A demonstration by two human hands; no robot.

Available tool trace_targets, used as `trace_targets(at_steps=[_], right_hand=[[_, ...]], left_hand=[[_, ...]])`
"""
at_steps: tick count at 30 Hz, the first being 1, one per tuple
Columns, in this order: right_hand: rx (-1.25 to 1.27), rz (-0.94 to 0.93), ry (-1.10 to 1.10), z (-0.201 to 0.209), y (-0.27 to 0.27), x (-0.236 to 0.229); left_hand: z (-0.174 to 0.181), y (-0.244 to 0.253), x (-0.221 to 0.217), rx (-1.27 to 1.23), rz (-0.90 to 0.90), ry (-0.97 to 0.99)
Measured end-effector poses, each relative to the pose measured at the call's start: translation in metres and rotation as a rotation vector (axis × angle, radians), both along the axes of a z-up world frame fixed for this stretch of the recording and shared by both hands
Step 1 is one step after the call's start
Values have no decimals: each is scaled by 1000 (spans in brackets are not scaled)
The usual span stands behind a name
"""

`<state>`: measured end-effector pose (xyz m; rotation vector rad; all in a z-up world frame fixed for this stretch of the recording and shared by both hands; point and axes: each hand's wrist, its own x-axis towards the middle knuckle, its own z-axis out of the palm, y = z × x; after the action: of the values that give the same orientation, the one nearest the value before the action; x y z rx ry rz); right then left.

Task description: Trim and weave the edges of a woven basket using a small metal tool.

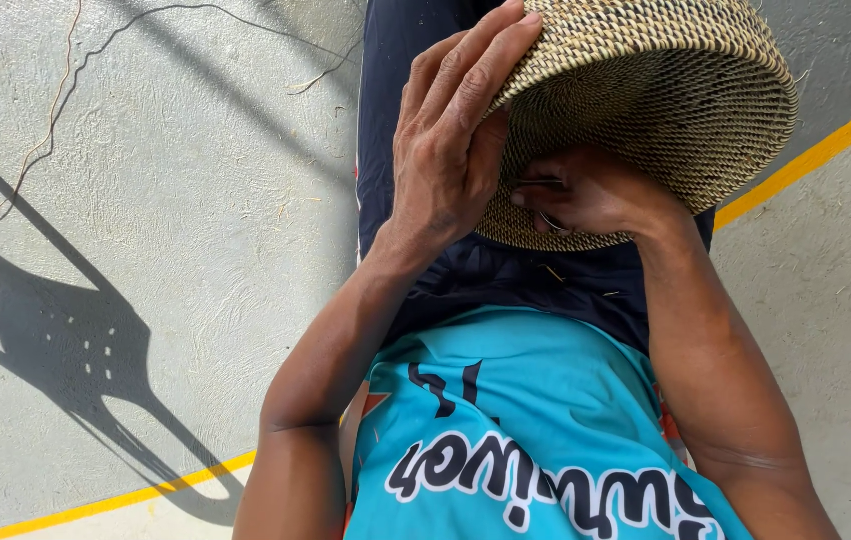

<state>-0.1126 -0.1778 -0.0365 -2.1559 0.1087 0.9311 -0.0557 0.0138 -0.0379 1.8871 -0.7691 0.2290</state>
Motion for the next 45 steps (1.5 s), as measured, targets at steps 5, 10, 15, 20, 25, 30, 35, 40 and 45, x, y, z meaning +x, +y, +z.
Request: trace_targets(at_steps=[5,10,15,20,25,30,35,40,45], right_hand=[[23,26,17,5,0,4],[-52,82,36,2,-2,3],[-5,86,-93,-10,-5,-2],[107,-26,-81,-1,-3,-5],[324,-389,-246,-8,-5,-9],[381,-521,-212,-4,4,-5],[472,-499,-230,-20,12,-4],[508,-489,-219,-25,18,1],[478,-498,-230,-24,21,4]], left_hand=[[2,2,-1,17,9,13],[6,1,-1,14,-2,24],[7,0,-1,23,5,12],[7,0,0,16,-6,14],[5,1,3,12,-20,7],[21,8,8,31,-100,102],[21,15,12,58,-158,177],[20,15,12,61,-165,190],[20,15,12,60,-162,183]])
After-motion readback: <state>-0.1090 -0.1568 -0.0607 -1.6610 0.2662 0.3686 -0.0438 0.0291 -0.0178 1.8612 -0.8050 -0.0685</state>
